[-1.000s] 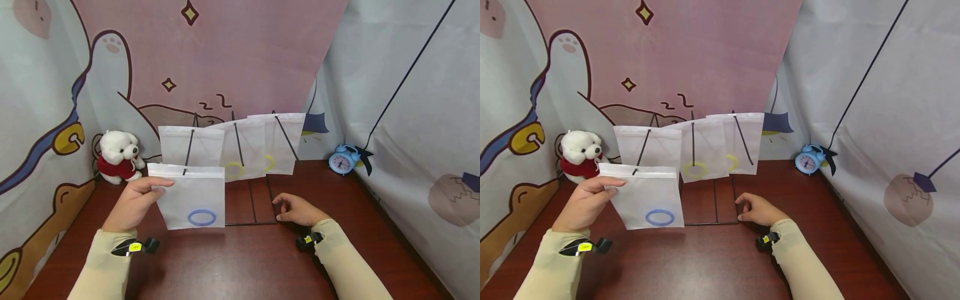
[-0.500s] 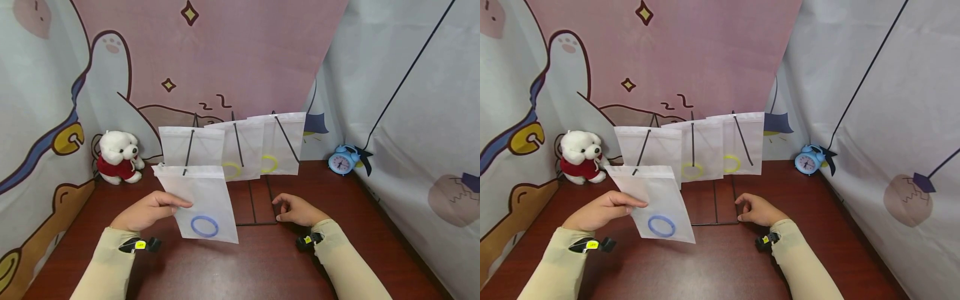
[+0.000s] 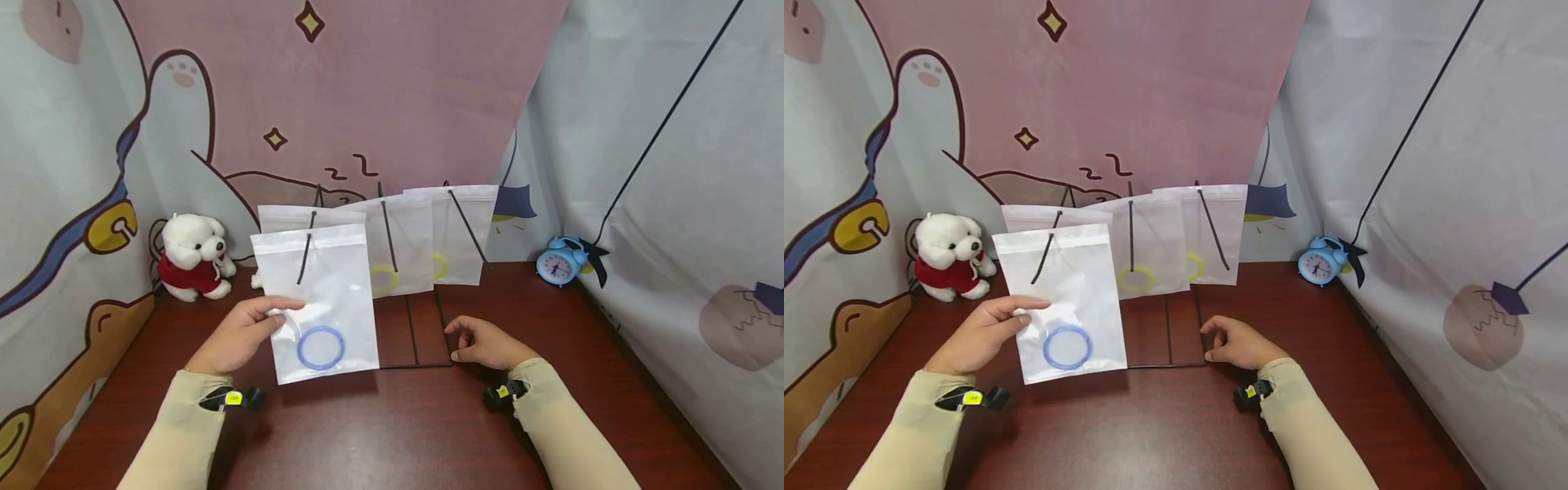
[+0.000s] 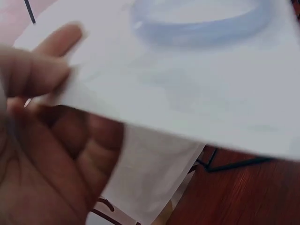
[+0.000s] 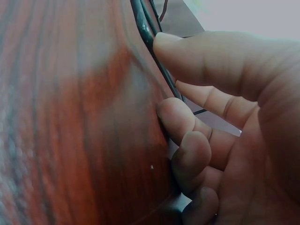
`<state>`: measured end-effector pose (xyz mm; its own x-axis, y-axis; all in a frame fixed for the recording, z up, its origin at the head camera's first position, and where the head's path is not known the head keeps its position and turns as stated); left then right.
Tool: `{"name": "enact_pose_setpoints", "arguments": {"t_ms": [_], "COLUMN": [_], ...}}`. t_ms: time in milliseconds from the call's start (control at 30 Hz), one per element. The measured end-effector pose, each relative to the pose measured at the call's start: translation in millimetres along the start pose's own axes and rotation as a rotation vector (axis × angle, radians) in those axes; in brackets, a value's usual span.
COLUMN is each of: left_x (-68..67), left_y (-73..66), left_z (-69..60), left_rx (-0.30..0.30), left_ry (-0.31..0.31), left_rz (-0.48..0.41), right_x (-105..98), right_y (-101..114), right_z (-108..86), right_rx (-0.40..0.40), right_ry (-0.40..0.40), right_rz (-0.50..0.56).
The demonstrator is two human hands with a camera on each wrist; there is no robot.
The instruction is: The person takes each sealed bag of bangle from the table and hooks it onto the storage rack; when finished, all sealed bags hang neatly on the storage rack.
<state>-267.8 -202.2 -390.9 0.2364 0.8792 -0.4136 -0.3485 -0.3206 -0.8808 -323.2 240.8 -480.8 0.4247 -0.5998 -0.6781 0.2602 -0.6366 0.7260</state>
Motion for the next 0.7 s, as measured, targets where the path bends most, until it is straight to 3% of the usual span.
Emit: {"name": "enact_pose_setpoints", "arguments": {"t_ms": [133,333,500,700], "left_x": [-1.0,4.9,6.3,-4.5], "left_y": [-0.4,-5.3,-6.1,2.3], "left_z": [2.3,4.2,5.5,3.3], "left_rx": [0.06,0.18,0.18,0.131], "left_ry": [-0.075,-0.032,-0.017,-0.091], "left_rz": [-0.127,-0.187,-0.238,-0.206], "right_x": [0.2,-0.1,-0.3,-0.3], "right_y": [-0.2,-2.6,-5.9,-5.6], "right_z": [0.5,1.0,1.9,1.2], "right_rx": [-0.002,-0.001,0.018,0.019], "right_ry": [0.0,0.0,0.0,0.004], "right_rz": [-0.006,-0.012,-0.005,-0.001]}}
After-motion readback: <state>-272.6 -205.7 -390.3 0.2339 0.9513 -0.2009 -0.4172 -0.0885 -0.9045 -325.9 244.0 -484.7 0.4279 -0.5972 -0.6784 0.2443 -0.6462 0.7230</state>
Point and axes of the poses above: each hand's wrist, its own z-axis towards the middle knuckle, its own x-axis out of the palm, y = z × x, the point moved 5 cm from there along z, towards the middle knuckle, and after that the axes turned 1 degree about -x, right-handed, at the moved point
